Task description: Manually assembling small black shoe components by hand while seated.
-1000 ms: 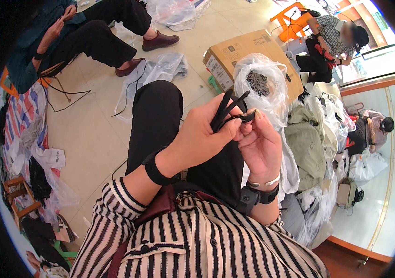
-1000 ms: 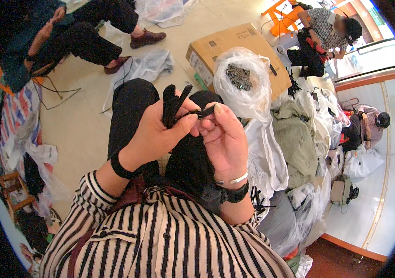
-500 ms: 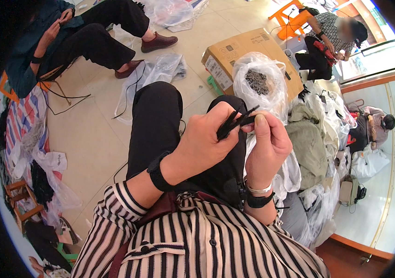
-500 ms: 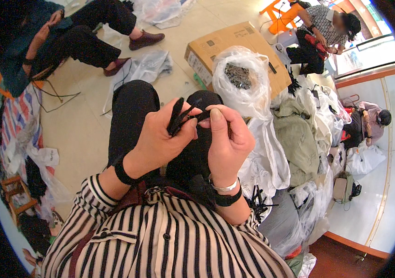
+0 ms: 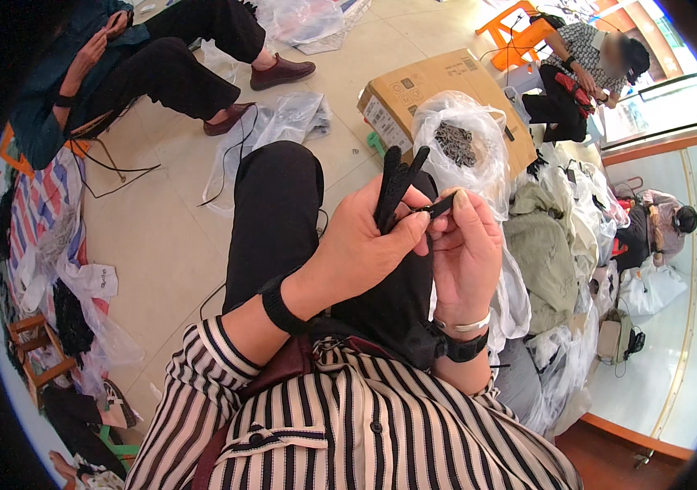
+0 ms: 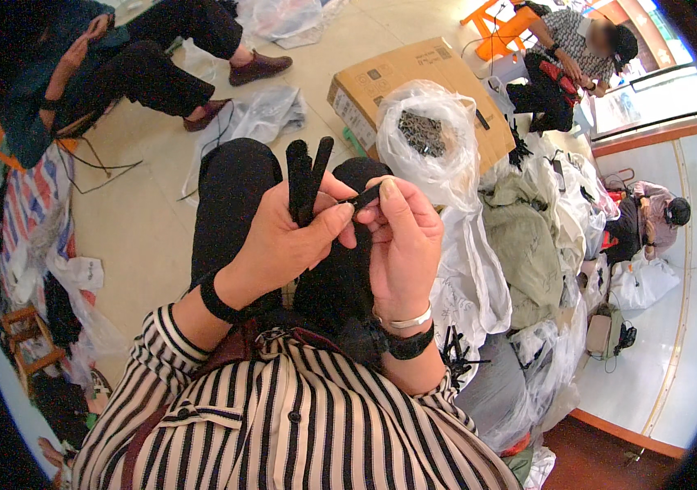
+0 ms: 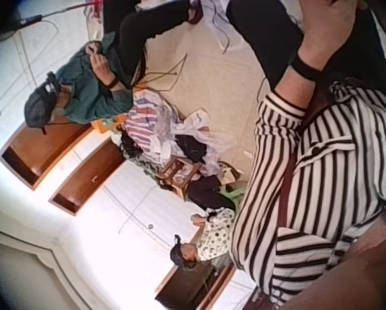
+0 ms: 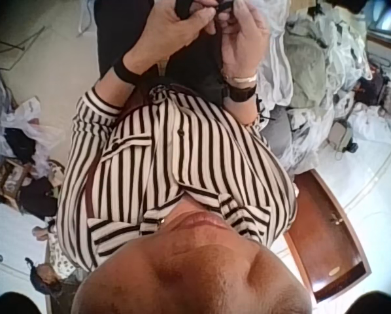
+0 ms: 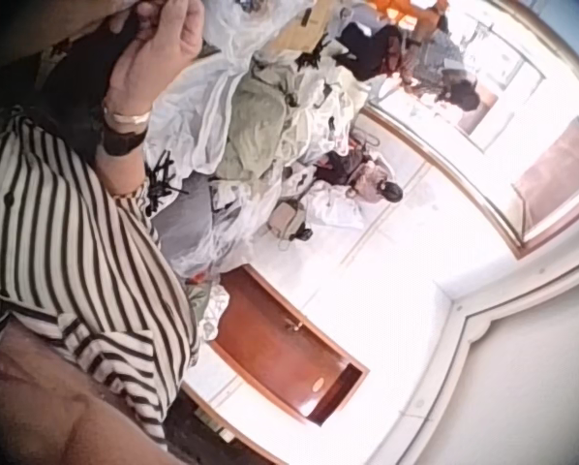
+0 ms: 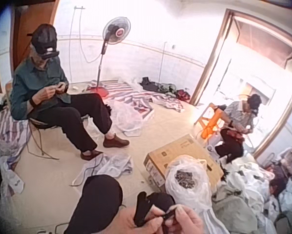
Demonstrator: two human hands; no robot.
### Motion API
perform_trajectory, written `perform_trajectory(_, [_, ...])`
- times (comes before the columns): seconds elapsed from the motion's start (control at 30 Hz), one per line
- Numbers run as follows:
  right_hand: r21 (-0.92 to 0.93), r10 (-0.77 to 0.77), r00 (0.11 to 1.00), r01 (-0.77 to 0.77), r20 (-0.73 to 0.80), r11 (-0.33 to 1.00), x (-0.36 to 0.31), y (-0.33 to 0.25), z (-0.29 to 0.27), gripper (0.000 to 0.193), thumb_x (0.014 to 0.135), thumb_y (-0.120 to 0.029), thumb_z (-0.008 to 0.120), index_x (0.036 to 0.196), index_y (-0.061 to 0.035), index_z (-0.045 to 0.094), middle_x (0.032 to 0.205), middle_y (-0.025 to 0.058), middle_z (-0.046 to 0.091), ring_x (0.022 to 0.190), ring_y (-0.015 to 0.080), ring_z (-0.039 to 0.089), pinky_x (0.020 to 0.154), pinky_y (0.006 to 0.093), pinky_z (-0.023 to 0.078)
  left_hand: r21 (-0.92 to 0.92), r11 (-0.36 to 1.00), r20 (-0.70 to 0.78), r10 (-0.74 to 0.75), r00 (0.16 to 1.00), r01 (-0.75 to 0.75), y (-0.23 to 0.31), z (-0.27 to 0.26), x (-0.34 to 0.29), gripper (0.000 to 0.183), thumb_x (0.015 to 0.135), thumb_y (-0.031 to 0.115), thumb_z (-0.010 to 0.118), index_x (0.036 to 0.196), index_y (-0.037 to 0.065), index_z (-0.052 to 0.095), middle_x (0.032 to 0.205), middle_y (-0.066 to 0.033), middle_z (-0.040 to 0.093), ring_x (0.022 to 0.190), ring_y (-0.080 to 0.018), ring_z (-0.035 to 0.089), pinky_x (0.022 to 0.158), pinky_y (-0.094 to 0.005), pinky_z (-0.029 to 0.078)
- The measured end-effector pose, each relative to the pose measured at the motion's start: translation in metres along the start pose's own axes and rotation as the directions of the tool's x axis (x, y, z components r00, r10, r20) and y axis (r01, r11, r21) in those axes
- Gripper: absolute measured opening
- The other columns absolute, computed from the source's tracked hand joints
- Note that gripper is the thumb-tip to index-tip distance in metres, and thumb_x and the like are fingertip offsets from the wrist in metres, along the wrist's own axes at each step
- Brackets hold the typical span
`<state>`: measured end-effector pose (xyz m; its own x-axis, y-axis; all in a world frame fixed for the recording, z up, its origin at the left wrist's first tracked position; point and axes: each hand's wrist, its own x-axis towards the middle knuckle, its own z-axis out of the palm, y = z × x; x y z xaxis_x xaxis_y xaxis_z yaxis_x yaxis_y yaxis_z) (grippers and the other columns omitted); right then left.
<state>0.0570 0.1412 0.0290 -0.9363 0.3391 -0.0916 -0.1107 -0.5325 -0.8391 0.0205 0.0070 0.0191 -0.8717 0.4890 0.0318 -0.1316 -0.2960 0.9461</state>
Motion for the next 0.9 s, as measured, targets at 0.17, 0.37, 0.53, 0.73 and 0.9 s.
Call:
perform_trajectory(0.17, [-0.099, -0.068, 0.997, 0.070, 0.021, 0.993, -0.002, -0.001, 0.004, 0.015, 0.090, -0.011, 0.056, 0.095, 0.0016, 0.062, 0.076, 0.0031, 0.061, 0.064, 0.0083, 0.057, 0.059, 0.0207, 0.046, -0.085, 0.996, 0.036, -0.013, 0.999, 0.016, -0.001, -0.002, 0.002, 0.011, 0.089, 0.009, 0.056, 0.098, 0.003, 0.054, 0.069, -0.0060, 0.062, 0.046, -0.0035, 0.046, 0.039, -0.0172, 0.034])
perform_trajectory(0.37, [-0.011, 0.000, 0.999, 0.000, 0.036, 1.000, -0.001, -0.006, 0.003, 0.016, 0.091, -0.012, 0.055, 0.097, 0.0018, 0.062, 0.077, 0.0038, 0.062, 0.066, 0.0087, 0.057, 0.059, 0.0206, 0.047, -0.132, 0.989, 0.133, -0.048, 0.990, 0.065, 0.008, -0.008, 0.004, 0.012, 0.090, 0.009, 0.057, 0.098, 0.002, 0.052, 0.073, -0.0099, 0.063, 0.046, -0.0054, 0.047, 0.040, -0.0174, 0.034])
perform_trajectory(0.53, [0.093, 0.106, 0.993, -0.111, 0.055, 0.990, 0.000, -0.002, -0.004, 0.017, 0.091, -0.013, 0.054, 0.097, 0.0017, 0.061, 0.078, 0.0045, 0.063, 0.066, 0.0094, 0.058, 0.060, 0.0214, 0.048, -0.175, 0.983, 0.149, -0.034, 0.988, 0.060, 0.005, -0.010, 0.003, 0.012, 0.091, 0.008, 0.055, 0.099, 0.002, 0.051, 0.075, -0.0115, 0.064, 0.047, -0.0064, 0.048, 0.040, -0.0178, 0.035])
perform_trajectory(0.73, [0.228, 0.193, 0.972, -0.220, 0.136, 0.948, 0.002, -0.003, -0.010, 0.017, 0.092, -0.012, 0.051, 0.099, 0.0015, 0.058, 0.080, 0.0066, 0.063, 0.067, 0.0107, 0.058, 0.062, 0.0252, 0.049, -0.195, 0.978, 0.173, -0.044, 0.984, 0.078, 0.007, -0.010, 0.006, 0.010, 0.091, 0.007, 0.055, 0.098, 0.002, 0.052, 0.073, -0.0082, 0.063, 0.047, -0.0057, 0.047, 0.040, -0.0181, 0.035])
perform_trajectory(0.9, [0.241, 0.198, 0.968, -0.232, 0.156, 0.942, 0.002, -0.002, -0.005, 0.017, 0.092, -0.013, 0.054, 0.098, 0.0017, 0.059, 0.075, 0.0048, 0.062, 0.064, 0.0108, 0.058, 0.059, 0.0232, 0.047, -0.207, 0.975, 0.169, -0.048, 0.984, 0.083, 0.004, -0.012, 0.007, 0.008, 0.090, 0.005, 0.055, 0.097, 0.002, 0.052, 0.071, -0.0054, 0.062, 0.046, -0.0049, 0.047, 0.040, -0.0186, 0.035])
